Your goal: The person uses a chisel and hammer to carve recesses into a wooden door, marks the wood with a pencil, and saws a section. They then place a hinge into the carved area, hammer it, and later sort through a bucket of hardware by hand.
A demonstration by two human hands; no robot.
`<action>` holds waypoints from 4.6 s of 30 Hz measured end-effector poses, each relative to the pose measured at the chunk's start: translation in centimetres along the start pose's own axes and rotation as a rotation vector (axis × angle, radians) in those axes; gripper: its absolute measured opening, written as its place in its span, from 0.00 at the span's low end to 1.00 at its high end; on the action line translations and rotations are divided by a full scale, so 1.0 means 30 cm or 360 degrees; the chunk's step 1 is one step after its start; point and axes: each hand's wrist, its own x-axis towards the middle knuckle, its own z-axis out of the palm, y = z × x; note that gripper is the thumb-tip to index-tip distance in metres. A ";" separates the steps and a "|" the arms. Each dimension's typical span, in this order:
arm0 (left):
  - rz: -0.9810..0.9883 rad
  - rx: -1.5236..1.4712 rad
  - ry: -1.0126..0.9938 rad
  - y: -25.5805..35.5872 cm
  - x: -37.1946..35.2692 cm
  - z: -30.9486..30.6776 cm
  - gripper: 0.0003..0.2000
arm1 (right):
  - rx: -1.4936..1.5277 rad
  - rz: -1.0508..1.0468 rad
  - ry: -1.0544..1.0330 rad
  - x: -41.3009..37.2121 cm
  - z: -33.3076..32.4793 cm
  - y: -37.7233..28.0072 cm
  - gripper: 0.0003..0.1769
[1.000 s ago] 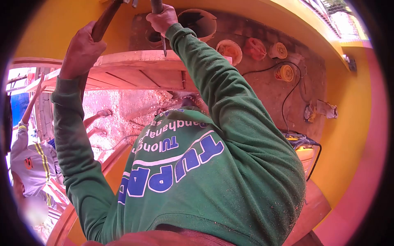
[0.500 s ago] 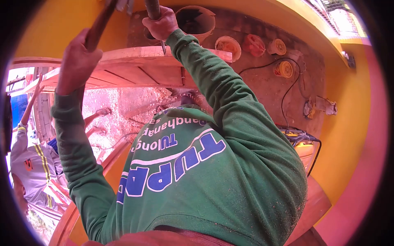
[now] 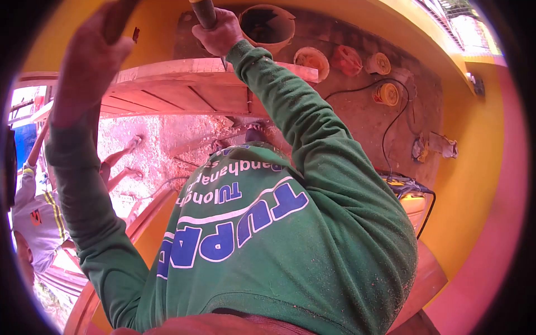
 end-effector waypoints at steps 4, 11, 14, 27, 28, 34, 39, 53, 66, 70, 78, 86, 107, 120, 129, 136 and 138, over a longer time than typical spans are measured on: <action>-0.0169 0.0375 -0.0169 -0.071 -0.042 0.096 0.19 | 0.0059 0.0027 -0.0002 -0.011 -0.010 -0.039 0.05; -0.0423 0.0165 -0.0300 0.034 -0.033 0.016 0.13 | 0.0017 0.0103 0.0042 0.018 0.004 0.002 0.05; -0.0407 0.0133 -0.0178 0.024 -0.043 0.011 0.12 | 0.0097 0.0210 0.0109 0.071 0.011 0.048 0.05; -0.0502 0.0262 -0.0208 0.002 -0.125 0.042 0.16 | 0.0047 0.0096 0.0034 0.025 0.021 0.016 0.07; -0.0462 0.0245 -0.0121 0.013 -0.124 0.033 0.15 | -0.0075 0.0033 -0.0009 0.008 0.013 -0.007 0.07; -0.0396 -0.0052 0.0048 0.050 -0.093 0.001 0.17 | -0.0186 -0.0226 0.0081 -0.029 0.021 -0.026 0.11; -0.0453 0.0309 -0.0339 0.035 -0.078 0.038 0.17 | -0.0243 -0.0207 0.0056 -0.034 0.017 -0.002 0.08; -0.0571 0.0144 -0.0206 0.040 -0.183 0.063 0.16 | 0.0160 -0.0021 0.0370 0.013 -0.001 0.045 0.06; -0.1147 0.0082 0.0073 -0.006 -0.590 0.124 0.13 | -0.1655 -0.0057 -0.1206 0.050 -0.125 0.119 0.39; -0.1406 -0.0067 -0.0030 0.005 -0.745 0.160 0.13 | -0.1567 0.0219 -0.1103 -0.026 -0.090 0.217 0.38; -0.1702 -0.0154 -0.0149 0.012 -1.026 0.241 0.18 | -0.1737 0.0557 -0.1081 0.128 -0.072 0.205 0.31; -0.1789 -0.0142 -0.0202 0.040 -1.176 0.312 0.15 | -0.1829 0.0654 -0.1405 0.039 -0.026 0.181 0.29; -0.1560 -0.0225 -0.0420 -0.062 -1.137 0.364 0.16 | -0.1847 0.0776 -0.0907 -0.095 -0.011 0.088 0.23; -0.1507 -0.0077 -0.0752 0.005 -0.983 0.468 0.17 | -0.1792 0.0678 -0.0594 0.007 -0.035 0.126 0.17; -0.1834 -0.0279 -0.0551 0.329 -0.891 0.724 0.18 | -0.1542 0.0381 -0.0756 -0.083 -0.463 0.089 0.15; -0.1834 -0.0683 0.0112 0.482 -0.730 0.728 0.13 | -0.0660 0.0257 -0.1208 -0.408 -0.728 0.017 0.11; -0.1713 -0.0669 0.0119 0.464 -0.586 0.654 0.12 | -0.0575 0.0185 -0.1291 -0.465 -0.742 -0.024 0.11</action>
